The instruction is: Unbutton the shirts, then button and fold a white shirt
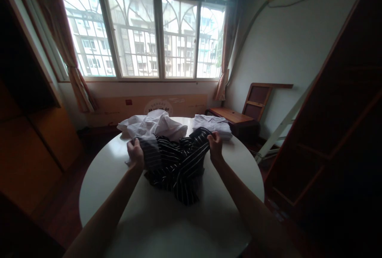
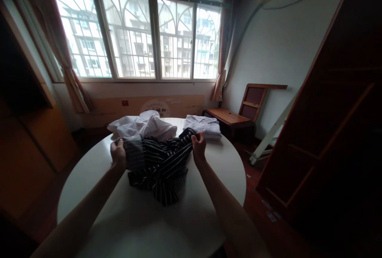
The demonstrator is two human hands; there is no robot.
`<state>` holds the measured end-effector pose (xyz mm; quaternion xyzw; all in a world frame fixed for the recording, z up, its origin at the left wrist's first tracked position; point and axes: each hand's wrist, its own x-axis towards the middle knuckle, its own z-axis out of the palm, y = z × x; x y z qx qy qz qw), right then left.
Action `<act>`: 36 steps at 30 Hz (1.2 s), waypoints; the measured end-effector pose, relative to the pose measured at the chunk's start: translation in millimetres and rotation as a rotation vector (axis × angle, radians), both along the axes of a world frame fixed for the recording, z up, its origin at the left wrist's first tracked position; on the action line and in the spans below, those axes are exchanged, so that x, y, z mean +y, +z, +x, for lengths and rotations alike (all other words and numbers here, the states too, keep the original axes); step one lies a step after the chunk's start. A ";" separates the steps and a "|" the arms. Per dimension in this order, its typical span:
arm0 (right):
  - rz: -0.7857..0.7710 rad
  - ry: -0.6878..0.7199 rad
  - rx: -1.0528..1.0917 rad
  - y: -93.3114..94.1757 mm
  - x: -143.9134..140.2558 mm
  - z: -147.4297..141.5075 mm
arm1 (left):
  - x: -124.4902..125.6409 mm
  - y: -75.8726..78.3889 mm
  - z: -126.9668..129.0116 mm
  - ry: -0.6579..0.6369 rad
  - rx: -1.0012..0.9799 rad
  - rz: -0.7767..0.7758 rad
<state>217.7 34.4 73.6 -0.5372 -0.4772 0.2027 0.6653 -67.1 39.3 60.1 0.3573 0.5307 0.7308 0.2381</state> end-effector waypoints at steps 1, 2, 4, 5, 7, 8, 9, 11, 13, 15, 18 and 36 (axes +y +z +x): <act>-0.025 -0.109 0.013 1.2 0.8 4.4 | -1.0 2.0 -2.6 0.135 0.044 0.027; -0.041 -0.192 0.015 2.0 1.1 7.7 | -3.9 5.0 -3.2 0.258 0.100 0.066; -0.026 -0.281 -0.032 2.5 0.1 9.7 | -13.2 12.0 1.3 0.383 0.280 0.184; 0.005 -0.303 -0.089 2.1 -1.3 8.2 | -18.3 15.1 5.8 0.366 0.397 0.237; 0.090 -0.301 -0.249 0.2 -5.4 1.0 | -26.8 17.5 17.1 0.173 0.623 0.281; 0.131 -0.266 -0.334 -1.3 -7.9 -4.2 | -29.4 16.4 22.9 0.020 0.721 0.270; 0.164 -0.197 -0.415 -3.1 -10.4 -10.0 | -30.7 13.6 28.3 -0.144 0.811 0.242; 0.184 0.039 -0.566 -7.1 -15.2 -21.5 | -30.4 5.2 36.5 -0.423 0.954 0.168; 0.116 0.264 -0.730 -11.4 -18.2 -30.4 | -28.9 -3.3 40.9 -0.566 1.070 0.111; -0.018 0.355 -0.898 -15.5 -18.6 -34.3 | -29.0 -7.6 42.8 -0.619 1.165 0.102; -0.222 0.350 -1.075 -20.4 -14.2 -31.6 | -34.7 -5.2 46.0 -0.663 1.240 0.127; -0.279 0.662 -1.165 -30.7 -11.3 -29.5 | -36.2 -20.6 49.2 -0.769 1.371 -0.009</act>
